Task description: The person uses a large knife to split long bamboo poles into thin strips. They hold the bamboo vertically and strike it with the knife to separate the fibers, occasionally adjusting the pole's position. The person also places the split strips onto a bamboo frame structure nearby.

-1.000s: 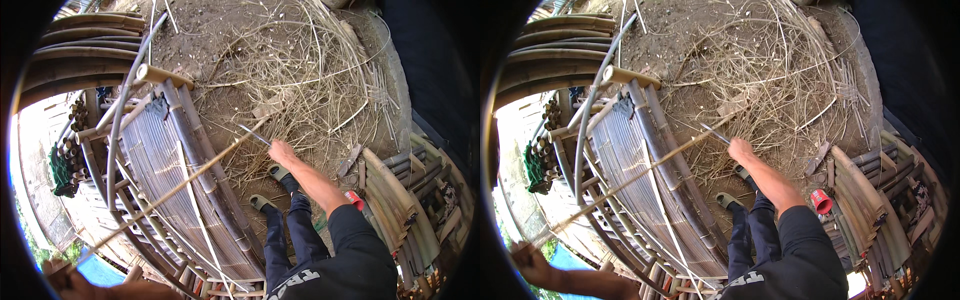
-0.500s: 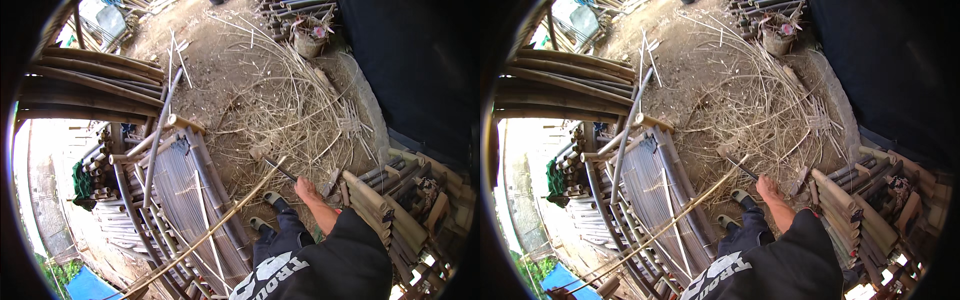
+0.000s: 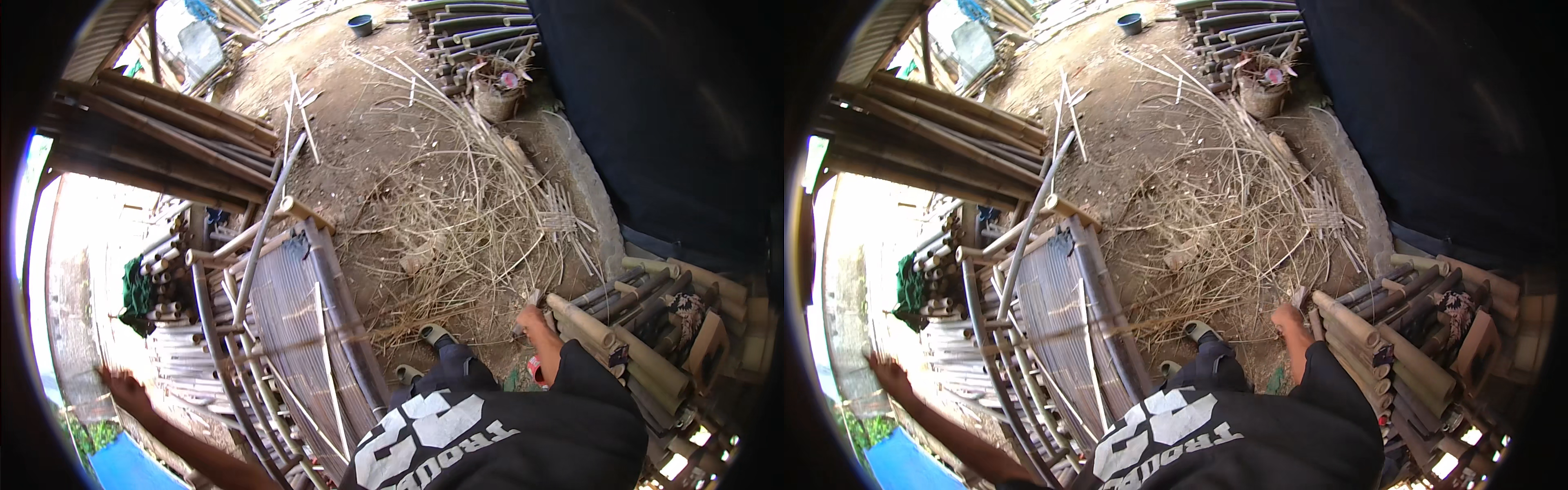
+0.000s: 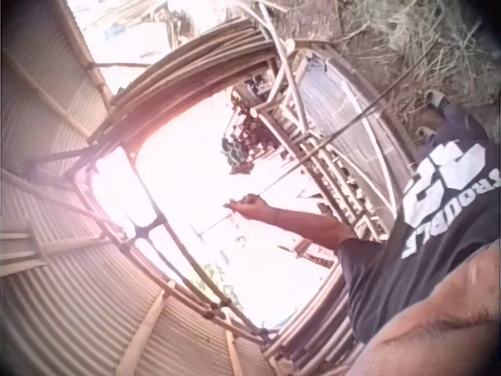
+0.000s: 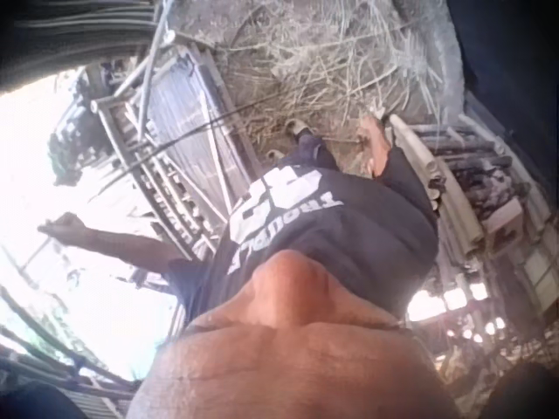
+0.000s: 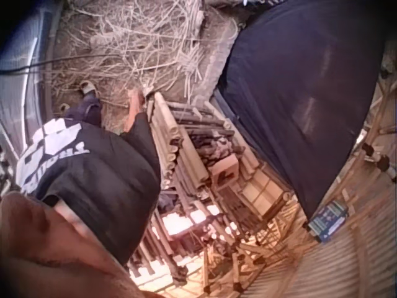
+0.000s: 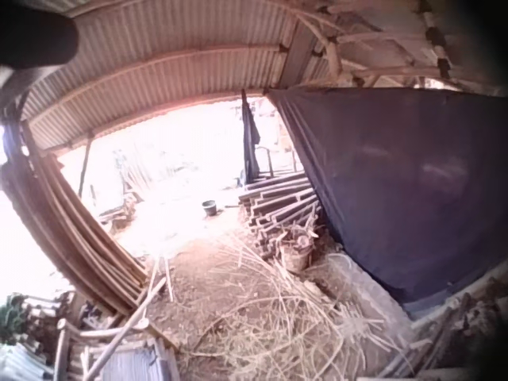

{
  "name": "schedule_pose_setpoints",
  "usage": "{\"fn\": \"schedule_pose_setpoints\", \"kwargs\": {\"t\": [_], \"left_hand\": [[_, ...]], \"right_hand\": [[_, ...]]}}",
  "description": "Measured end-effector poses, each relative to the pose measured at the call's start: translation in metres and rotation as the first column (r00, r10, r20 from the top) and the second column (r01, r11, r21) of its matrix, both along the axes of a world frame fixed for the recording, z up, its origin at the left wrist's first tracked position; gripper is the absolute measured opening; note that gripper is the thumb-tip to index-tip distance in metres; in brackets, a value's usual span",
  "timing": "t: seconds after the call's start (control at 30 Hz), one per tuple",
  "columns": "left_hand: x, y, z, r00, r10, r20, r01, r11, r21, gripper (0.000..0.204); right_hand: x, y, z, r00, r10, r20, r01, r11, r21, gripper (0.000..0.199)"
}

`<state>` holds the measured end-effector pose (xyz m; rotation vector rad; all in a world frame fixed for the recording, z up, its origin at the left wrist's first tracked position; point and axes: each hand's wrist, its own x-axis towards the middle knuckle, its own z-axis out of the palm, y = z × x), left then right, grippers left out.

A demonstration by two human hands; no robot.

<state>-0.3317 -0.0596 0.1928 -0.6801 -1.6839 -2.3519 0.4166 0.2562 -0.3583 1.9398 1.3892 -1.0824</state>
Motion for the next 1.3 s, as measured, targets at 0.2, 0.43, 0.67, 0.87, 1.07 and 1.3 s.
{"fn": "schedule_pose_setpoints", "kwargs": {"t": [0.2,0.43,0.67,0.87,1.07,1.3], "left_hand": [[0.155,0.236,-0.046,0.998,0.07,-0.005,-0.07,0.995,-0.067,0.028],[0.233,0.249,-0.185,0.96,-0.222,-0.172,0.209,0.974,-0.088,0.03],[0.221,0.195,-0.178,0.943,-0.254,-0.215,0.245,0.967,-0.067,0.035],[0.202,0.215,-0.139,0.994,0.019,-0.112,-0.036,0.987,-0.156,0.04],[0.217,0.254,-0.176,0.963,-0.183,-0.198,0.189,0.982,0.014,0.046],[0.222,0.259,-0.182,0.86,-0.475,-0.186,0.45,0.878,-0.164,0.036]], "right_hand": [[0.004,-0.036,0.019,0.905,-0.359,-0.23,0.299,0.919,-0.259,0.022],[-0.042,-0.075,0.111,0.848,-0.394,-0.355,0.39,0.917,-0.085,0.031],[-0.046,-0.118,0.122,0.849,-0.32,-0.421,0.356,0.935,0.007,0.032],[-0.126,-0.137,0.19,0.88,0.272,-0.39,-0.093,0.903,0.42,0.058],[-0.292,-0.124,0.241,0.36,0.313,-0.879,0.428,0.781,0.454,0.054],[-0.378,-0.096,0.312,0.006,0.275,-0.962,0.45,0.858,0.248,0.047]]}}
